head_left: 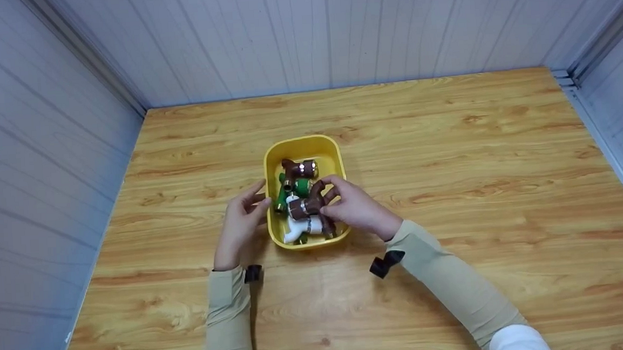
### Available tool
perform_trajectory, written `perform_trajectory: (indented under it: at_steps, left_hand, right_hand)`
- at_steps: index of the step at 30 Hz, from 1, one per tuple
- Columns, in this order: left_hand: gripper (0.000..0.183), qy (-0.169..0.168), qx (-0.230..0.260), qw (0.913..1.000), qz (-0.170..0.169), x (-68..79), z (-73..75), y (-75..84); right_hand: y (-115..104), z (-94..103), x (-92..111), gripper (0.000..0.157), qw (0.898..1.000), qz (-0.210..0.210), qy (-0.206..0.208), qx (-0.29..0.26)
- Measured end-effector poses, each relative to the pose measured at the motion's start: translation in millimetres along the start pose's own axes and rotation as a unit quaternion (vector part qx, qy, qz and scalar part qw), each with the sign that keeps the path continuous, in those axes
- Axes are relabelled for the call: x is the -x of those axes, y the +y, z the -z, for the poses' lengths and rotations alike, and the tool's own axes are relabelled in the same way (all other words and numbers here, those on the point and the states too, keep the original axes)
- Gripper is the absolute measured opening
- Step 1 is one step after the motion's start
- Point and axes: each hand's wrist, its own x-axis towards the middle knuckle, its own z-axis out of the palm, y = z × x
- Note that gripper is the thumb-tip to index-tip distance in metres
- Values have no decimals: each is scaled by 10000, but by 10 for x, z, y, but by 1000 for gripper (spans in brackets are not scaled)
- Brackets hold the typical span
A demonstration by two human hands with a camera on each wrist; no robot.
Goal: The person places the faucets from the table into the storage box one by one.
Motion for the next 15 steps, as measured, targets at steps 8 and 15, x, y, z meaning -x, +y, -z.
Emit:
perform_trajectory:
  at_steps: [8,15]
  left_hand:
    - [48,5,-39,10000,-49,10,8,4]
    - [48,-14,-203,9997,-127,12,9,12]
  right_hand:
    - [-2,8,4,41,9998,37,-82,202]
    - [11,21,9,34,9998,64,-180,-58]
